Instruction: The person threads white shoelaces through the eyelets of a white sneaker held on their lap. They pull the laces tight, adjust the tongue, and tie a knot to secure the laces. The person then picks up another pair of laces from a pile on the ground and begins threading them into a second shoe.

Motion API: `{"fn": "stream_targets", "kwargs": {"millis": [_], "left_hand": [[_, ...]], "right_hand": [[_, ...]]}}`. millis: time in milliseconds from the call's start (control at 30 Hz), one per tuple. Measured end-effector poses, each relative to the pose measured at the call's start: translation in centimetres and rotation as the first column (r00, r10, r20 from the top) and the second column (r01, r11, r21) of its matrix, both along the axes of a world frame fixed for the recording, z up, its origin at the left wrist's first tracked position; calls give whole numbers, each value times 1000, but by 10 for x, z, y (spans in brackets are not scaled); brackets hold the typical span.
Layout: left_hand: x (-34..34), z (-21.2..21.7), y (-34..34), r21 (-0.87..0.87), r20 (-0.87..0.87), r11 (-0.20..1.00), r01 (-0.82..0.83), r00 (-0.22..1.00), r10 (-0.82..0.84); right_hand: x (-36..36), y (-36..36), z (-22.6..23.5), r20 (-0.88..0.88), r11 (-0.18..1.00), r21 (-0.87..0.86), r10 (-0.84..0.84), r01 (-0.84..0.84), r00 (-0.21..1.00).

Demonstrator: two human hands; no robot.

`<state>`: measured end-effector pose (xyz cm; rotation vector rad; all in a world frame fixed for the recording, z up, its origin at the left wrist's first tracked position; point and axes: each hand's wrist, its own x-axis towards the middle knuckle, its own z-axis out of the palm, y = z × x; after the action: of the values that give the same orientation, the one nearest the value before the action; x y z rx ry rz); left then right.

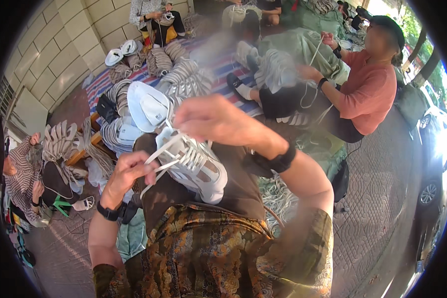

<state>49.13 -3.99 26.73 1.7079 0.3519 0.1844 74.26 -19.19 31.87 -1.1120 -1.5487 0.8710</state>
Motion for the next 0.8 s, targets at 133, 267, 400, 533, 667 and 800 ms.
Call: {"fn": "stream_targets", "kwargs": {"millis": [133, 267, 400, 533, 667, 800], "left_hand": [[-55, -46, 29, -192, 50, 980, -43, 997, 54], [-70, -59, 29, -211, -82, 975, -66, 995, 50], [-51, -70, 33, 4, -229, 1000, 7, 973, -6], [-33, -78, 37, 81, -54, 968, -236, 969, 241], [12, -13, 2, 32, 57, 971, -237, 970, 234], [37, -15, -9, -267, 221, 961, -64, 967, 126]], "right_hand": [[41, -33, -1, -141, 981, -44, -192, 187, 971], [72, -52, -1, -253, 944, -76, -329, 321, 910], [66, -45, -2, -52, 950, -25, -312, 311, 949], [26, -11, -17, 122, 984, -139, -99, 116, 988], [-10, 19, -42, 218, 990, -138, 16, 15, 976], [-37, 40, -33, 317, 998, -66, 30, -10, 948]]}}
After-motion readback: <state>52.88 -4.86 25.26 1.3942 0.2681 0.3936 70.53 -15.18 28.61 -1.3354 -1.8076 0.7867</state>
